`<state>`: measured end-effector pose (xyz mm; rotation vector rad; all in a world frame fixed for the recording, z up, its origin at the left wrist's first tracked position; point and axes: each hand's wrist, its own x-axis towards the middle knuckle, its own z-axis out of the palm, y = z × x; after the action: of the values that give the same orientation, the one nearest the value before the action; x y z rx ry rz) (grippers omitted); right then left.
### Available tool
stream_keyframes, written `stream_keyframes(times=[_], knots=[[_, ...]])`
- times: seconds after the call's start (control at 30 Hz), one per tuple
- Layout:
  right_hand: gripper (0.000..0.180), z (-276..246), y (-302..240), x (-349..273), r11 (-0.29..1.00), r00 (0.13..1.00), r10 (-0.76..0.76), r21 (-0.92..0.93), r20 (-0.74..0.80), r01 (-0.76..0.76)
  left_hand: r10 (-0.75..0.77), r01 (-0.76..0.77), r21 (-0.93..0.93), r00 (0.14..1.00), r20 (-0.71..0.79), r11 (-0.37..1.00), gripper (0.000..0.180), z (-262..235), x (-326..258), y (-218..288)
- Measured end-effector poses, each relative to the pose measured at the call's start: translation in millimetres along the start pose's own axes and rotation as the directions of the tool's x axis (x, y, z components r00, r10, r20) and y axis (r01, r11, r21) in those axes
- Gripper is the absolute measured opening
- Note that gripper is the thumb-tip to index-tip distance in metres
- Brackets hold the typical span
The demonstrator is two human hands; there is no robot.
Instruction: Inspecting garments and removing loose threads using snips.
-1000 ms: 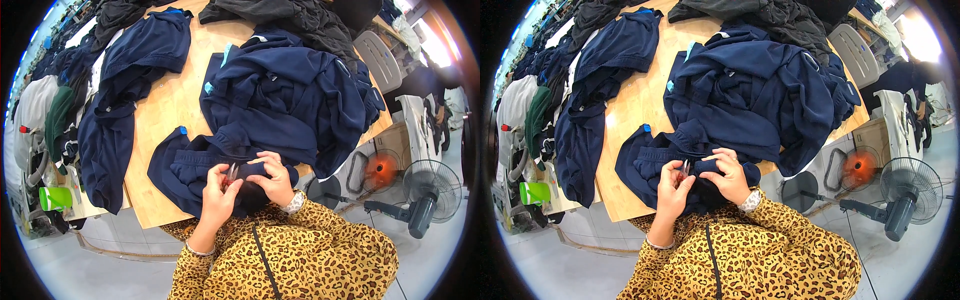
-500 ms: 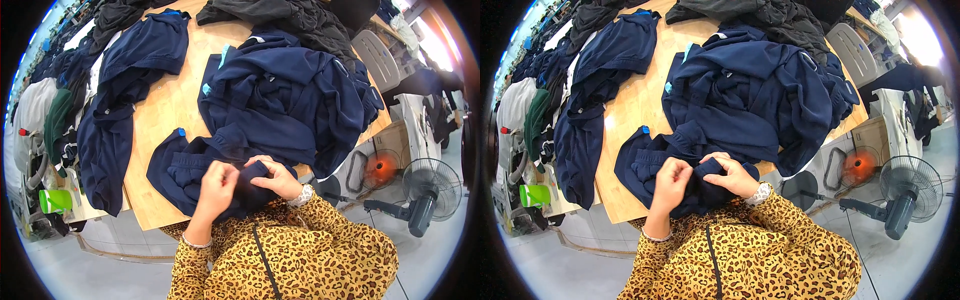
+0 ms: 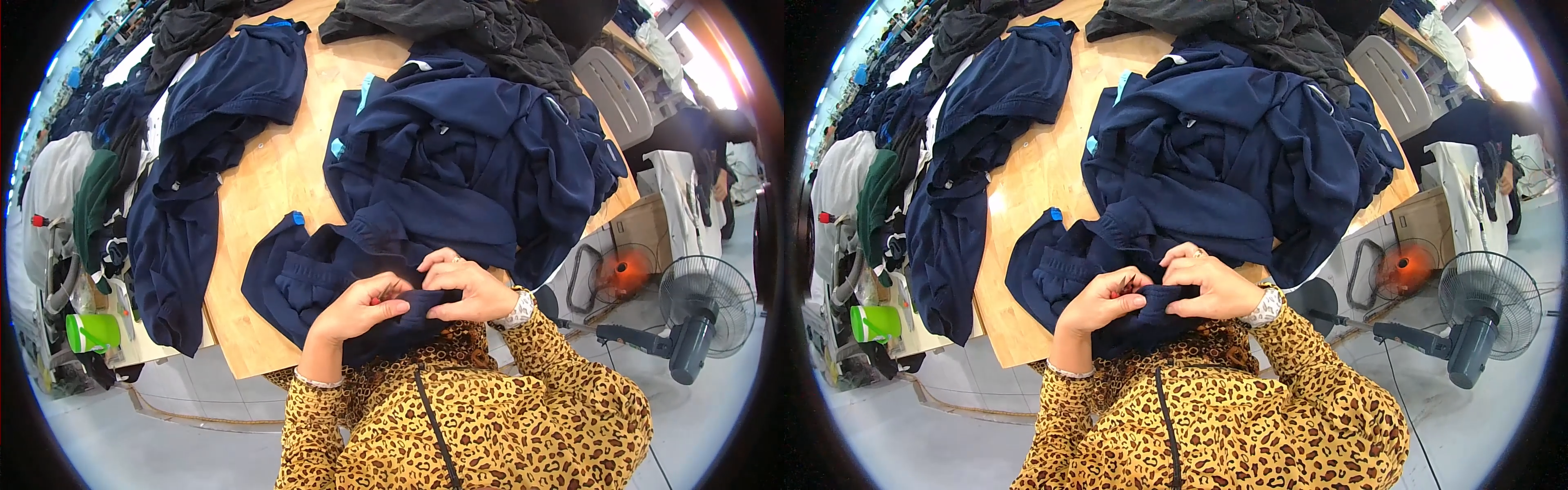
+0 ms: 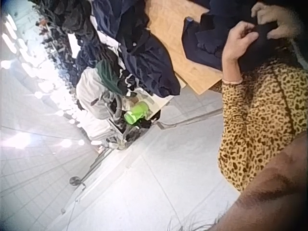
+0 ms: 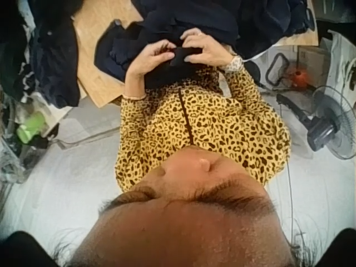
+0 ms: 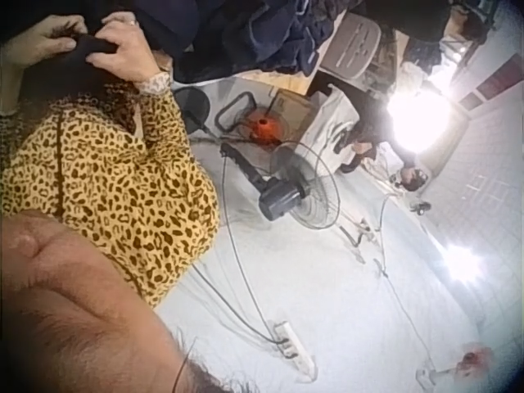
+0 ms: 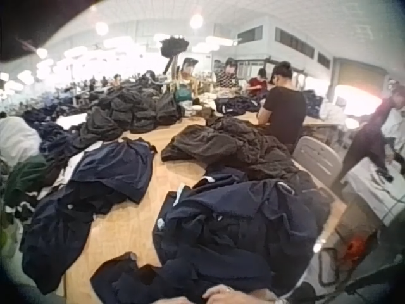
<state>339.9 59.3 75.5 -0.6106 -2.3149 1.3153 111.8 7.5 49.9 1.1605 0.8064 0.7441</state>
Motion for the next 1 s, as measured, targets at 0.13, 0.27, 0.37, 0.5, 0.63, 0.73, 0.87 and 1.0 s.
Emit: stream_keyframes(times=[0.13, 0.27, 0.37, 0.5, 0.63, 0.73, 0.87, 1.0], knots=[[0.017, 3, 7, -1, 0.984, 0.996, 0.075, 0.168, -0.045, -0.067, -0.091, 0.081, -0.140, 0.993, -0.071, 0.987, 0.012, 3, -12, -4], [0.013, 15, 11, 0, 0.710, 0.925, 0.370, 0.667, -0.084, -0.224, -0.215, 0.172, -0.261, 0.966, -0.145, 0.950, 0.016, 13, -17, -5], [0.013, 17, 17, -1, 0.685, 0.902, 0.380, 0.718, -0.205, -0.126, -0.201, 0.135, -0.196, 0.908, -0.367, 0.971, 0.014, 13, -19, -5], [0.010, 15, 26, -7, 0.697, 0.879, 0.398, 0.710, -0.263, -0.102, -0.079, 0.051, -0.076, 0.899, -0.431, 0.996, 0.012, 13, -23, -9], [0.010, 16, 30, -7, 0.689, 0.880, 0.390, 0.720, -0.270, -0.084, 0.012, -0.052, -0.065, 0.863, -0.505, 0.997, 0.016, 10, -27, -15], [0.011, 15, 26, -4, 0.627, 0.880, 0.418, 0.773, -0.226, -0.100, 0.045, -0.103, -0.082, 0.851, -0.523, 0.991, 0.021, 9, -29, -16], [0.044, 11, 15, -1, 0.948, 0.980, 0.169, 0.289, -0.107, -0.132, -0.022, -0.046, -0.122, 0.863, -0.505, 0.991, 0.029, 7, -30, -12], [0.047, 7, 9, -2, 0.994, 0.996, 0.088, -0.065, -0.019, -0.089, 0.010, -0.035, -0.070, 0.947, -0.320, 0.997, 0.044, 12, -29, -9]])
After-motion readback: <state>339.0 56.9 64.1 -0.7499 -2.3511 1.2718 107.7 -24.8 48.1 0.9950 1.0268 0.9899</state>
